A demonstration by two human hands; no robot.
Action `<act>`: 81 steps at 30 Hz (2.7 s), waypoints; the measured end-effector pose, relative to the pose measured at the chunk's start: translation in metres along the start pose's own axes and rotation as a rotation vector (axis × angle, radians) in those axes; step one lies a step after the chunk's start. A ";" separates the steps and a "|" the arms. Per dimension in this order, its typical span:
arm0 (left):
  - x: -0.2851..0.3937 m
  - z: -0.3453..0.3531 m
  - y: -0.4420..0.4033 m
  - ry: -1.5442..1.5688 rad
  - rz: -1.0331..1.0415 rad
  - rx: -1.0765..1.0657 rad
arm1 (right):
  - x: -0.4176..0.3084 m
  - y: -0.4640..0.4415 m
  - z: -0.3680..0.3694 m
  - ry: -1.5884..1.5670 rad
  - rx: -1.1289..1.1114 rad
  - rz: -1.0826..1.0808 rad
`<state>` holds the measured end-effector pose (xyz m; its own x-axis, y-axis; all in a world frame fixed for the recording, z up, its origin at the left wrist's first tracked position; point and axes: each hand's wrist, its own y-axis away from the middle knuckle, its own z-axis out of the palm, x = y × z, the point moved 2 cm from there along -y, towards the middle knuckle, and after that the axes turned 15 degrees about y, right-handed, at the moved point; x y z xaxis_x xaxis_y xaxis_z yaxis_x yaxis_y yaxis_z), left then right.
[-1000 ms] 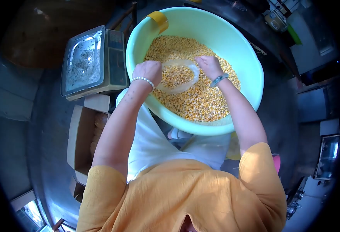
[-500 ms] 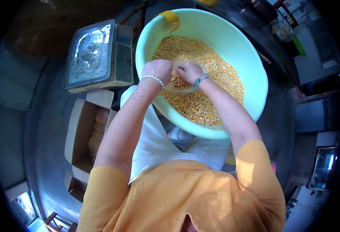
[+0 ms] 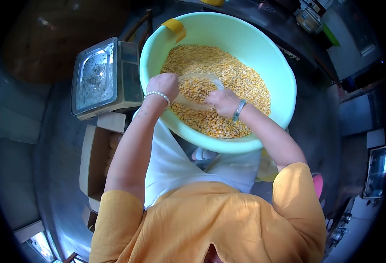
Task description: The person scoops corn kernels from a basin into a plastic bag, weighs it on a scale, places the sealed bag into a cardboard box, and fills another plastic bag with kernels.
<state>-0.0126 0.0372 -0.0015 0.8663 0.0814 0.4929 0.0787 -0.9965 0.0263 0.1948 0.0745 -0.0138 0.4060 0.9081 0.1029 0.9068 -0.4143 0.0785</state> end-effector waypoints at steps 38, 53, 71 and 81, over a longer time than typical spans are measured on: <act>0.002 0.003 -0.003 -0.060 -0.041 -0.031 | 0.063 0.016 0.077 -0.206 -0.208 0.771; 0.001 0.000 0.001 0.043 0.010 0.008 | 0.015 -0.069 0.010 -0.346 -0.146 0.410; -0.001 -0.002 0.002 0.056 0.019 0.010 | 0.068 -0.065 0.074 -0.800 -0.091 1.070; 0.004 -0.004 0.004 0.021 -0.014 -0.007 | 0.034 -0.021 0.035 -0.552 0.174 0.333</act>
<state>-0.0112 0.0337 0.0044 0.8547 0.0947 0.5104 0.0869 -0.9954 0.0392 0.1937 0.1162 -0.0464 0.6244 0.6508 -0.4320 0.7094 -0.7039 -0.0352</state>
